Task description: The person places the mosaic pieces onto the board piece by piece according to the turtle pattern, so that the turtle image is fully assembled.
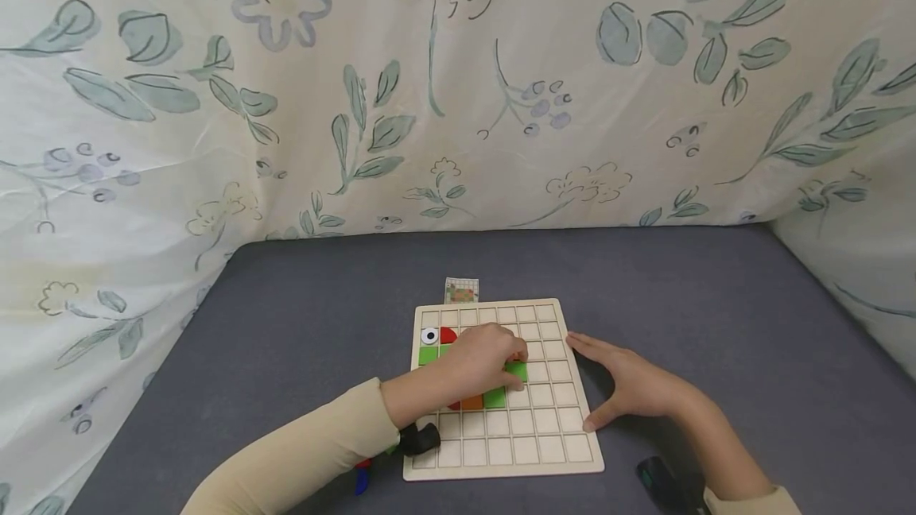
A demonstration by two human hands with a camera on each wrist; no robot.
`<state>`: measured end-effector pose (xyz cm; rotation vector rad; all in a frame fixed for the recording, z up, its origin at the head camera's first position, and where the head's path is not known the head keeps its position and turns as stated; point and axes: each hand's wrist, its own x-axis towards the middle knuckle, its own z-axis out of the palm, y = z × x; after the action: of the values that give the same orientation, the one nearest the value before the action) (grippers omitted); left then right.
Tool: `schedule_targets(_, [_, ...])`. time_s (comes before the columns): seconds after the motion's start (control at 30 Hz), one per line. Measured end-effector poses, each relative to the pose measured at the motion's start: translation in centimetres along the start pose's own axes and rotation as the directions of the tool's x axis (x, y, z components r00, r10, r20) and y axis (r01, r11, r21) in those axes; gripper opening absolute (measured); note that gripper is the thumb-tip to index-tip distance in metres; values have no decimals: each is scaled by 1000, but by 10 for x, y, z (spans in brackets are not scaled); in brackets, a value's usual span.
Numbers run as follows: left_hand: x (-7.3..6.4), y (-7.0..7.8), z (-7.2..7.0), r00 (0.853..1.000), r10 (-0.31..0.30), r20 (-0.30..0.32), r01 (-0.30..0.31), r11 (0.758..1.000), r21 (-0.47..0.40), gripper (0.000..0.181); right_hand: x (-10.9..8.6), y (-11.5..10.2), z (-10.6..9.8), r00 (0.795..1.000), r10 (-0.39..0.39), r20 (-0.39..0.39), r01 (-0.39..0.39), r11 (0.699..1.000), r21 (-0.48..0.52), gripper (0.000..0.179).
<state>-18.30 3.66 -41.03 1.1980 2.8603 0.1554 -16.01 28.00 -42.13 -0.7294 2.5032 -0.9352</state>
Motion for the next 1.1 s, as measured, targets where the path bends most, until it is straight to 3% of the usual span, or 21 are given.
schedule_targets(0.2, [-1,-1,-3,1000,21,19,-22,999,33,23,1,-1,-1,1000,9,6,-9,1000,2,112])
schedule_targets(0.6, [-4,-3,-19,997,35,74,-35,999,-2,25,1,-2,-3,1000,7,16,-8,1000,12,112])
schedule_targets(0.87, [-1,1,-9,995,50,82,-51,999,10,20,-1,0,-1,1000,-4,5,4,1000,-28,113])
schedule_targets(1.1, [-1,4,-4,997,54,53,-55,998,9,16,-4,2,-1,1000,-4,5,4,999,-42,113])
